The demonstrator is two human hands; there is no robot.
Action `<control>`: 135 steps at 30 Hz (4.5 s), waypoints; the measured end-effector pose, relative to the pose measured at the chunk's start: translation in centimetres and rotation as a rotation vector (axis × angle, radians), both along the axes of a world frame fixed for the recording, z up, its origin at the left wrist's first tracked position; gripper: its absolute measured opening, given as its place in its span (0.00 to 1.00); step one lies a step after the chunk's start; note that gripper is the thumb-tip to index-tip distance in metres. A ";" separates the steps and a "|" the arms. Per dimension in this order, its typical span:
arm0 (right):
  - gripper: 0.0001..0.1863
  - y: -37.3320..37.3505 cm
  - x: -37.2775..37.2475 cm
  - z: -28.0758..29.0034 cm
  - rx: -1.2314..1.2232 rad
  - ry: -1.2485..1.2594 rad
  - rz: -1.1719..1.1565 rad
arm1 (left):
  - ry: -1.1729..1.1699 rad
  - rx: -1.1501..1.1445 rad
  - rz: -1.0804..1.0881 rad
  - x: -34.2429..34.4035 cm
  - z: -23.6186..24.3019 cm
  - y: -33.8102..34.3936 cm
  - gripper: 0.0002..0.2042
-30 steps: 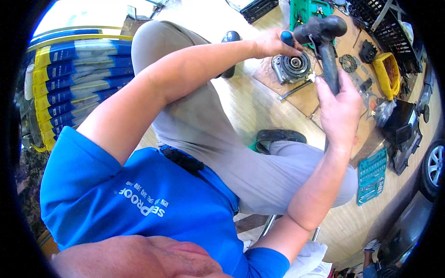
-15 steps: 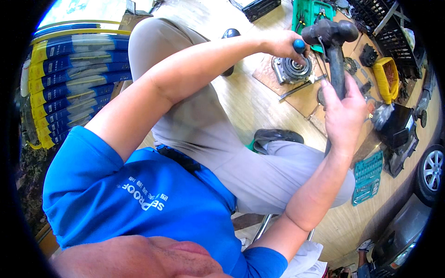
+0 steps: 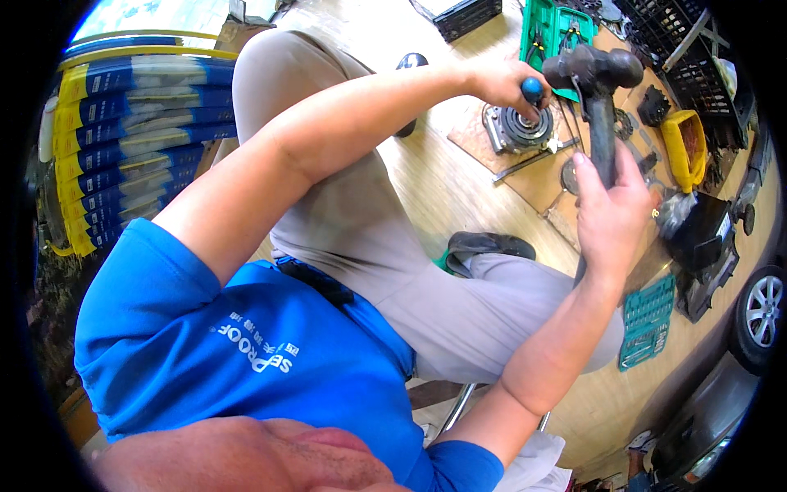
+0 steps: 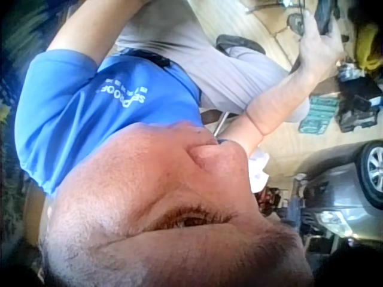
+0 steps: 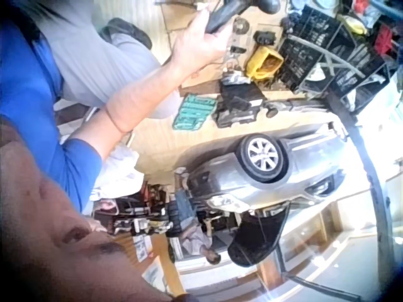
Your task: The person uses a hammer and a screwdriver to disassemble a circular metal mechanical component, removing several internal plates and parts.
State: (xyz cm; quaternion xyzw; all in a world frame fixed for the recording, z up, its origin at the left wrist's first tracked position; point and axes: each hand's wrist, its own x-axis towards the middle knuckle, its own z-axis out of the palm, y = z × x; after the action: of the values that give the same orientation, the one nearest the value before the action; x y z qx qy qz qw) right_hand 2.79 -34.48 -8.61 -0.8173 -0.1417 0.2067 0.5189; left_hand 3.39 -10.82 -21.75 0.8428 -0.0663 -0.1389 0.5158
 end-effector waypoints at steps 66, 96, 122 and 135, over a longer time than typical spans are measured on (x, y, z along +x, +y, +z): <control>0.08 -1.5 -0.9 0.7 0.276 -0.134 -0.296 | -0.152 0.156 0.073 2.4 -0.9 -1.4 0.16; 0.10 -2.0 -0.8 1.1 0.270 -0.091 -0.285 | 0.040 -0.056 0.090 3.8 -1.6 -0.5 0.13; 0.15 2.9 0.8 -5.6 -0.244 -0.608 -0.052 | 0.243 -0.318 0.245 5.9 -3.7 0.5 0.12; 0.12 -2.1 0.2 0.5 0.072 -0.490 -0.229 | -0.068 -0.091 -0.006 0.7 -1.1 -0.1 0.14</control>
State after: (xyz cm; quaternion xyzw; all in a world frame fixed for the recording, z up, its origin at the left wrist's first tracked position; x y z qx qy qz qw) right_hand 3.00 -36.53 -8.06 -0.8346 -0.1770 -0.0624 0.5179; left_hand 4.07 -10.92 -22.87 0.8225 -0.0926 -0.1085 0.5506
